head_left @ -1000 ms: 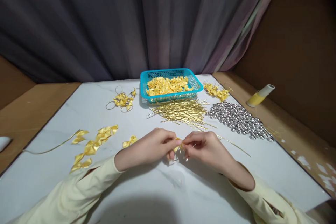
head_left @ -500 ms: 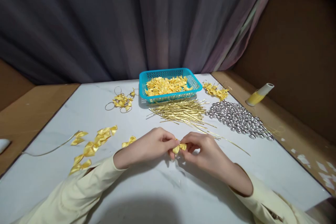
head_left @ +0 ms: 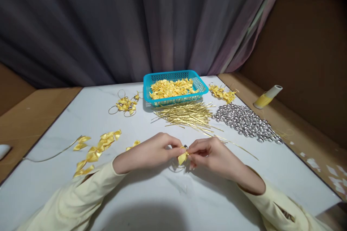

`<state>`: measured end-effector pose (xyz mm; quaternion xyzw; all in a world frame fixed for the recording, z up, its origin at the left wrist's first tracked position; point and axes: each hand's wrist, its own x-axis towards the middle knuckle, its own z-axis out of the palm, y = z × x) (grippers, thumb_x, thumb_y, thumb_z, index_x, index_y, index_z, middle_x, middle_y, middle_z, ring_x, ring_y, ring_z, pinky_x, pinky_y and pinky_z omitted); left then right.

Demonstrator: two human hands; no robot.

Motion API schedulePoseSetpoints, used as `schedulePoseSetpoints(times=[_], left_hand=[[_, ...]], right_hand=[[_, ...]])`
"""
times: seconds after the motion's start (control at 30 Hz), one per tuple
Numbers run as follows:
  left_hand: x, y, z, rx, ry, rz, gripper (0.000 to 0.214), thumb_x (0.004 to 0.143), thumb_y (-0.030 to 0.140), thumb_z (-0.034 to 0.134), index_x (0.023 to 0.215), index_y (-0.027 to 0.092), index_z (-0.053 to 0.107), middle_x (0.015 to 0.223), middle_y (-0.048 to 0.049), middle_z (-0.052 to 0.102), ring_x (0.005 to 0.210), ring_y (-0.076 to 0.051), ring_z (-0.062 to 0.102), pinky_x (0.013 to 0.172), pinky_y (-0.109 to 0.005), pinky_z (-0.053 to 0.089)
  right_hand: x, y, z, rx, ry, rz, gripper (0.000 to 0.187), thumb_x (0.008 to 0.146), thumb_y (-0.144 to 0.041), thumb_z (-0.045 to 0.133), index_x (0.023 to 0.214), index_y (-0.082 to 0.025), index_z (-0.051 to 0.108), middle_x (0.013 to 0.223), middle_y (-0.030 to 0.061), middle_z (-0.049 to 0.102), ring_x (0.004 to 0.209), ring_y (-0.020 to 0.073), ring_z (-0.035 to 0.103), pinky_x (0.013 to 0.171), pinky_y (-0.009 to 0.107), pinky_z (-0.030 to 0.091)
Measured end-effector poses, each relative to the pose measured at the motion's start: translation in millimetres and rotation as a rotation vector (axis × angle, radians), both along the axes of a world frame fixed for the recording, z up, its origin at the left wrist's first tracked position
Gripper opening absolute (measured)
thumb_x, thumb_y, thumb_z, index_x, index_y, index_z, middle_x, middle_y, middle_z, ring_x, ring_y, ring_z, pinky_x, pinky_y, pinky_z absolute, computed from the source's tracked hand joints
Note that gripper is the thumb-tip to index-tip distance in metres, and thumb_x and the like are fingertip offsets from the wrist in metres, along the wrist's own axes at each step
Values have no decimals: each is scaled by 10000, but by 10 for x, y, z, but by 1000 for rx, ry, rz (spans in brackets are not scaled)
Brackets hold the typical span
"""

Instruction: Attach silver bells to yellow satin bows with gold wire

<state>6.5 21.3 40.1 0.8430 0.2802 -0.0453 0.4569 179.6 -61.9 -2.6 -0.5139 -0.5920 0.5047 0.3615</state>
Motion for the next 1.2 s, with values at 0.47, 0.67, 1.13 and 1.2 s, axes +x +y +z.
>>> schedulePoseSetpoints(times=[0.47,0.67,1.13,1.2], left_hand=[[-17,-7,12,-11,4,-29,337,849,339,402,723,146,647,638,8,601,570,-94,473,556,-178,348],[-20,6,59,-64,7,4,340,837,365,408,747,149,655,685,-8,615,603,-105,476,564,-191,337],[30,-40,118,9,55,148,370,832,361,399,701,162,681,531,26,491,452,-74,297,439,-207,234],[43,-51,111,14,36,167,364,829,351,401,698,160,682,510,31,482,445,-73,297,434,-203,232]], right_hand=[[-15,2,-24,-45,48,-12,182,712,-131,537,742,-150,716,632,23,653,518,98,603,530,201,497],[13,29,7,-29,53,-41,137,722,-183,578,758,-160,709,651,30,664,535,111,611,539,223,507],[140,29,202,30,463,-227,391,760,-282,623,1103,-199,456,758,25,678,604,135,645,592,285,550],[101,29,180,-16,485,-224,267,735,-289,650,930,-174,509,703,25,679,554,125,632,548,260,534]])
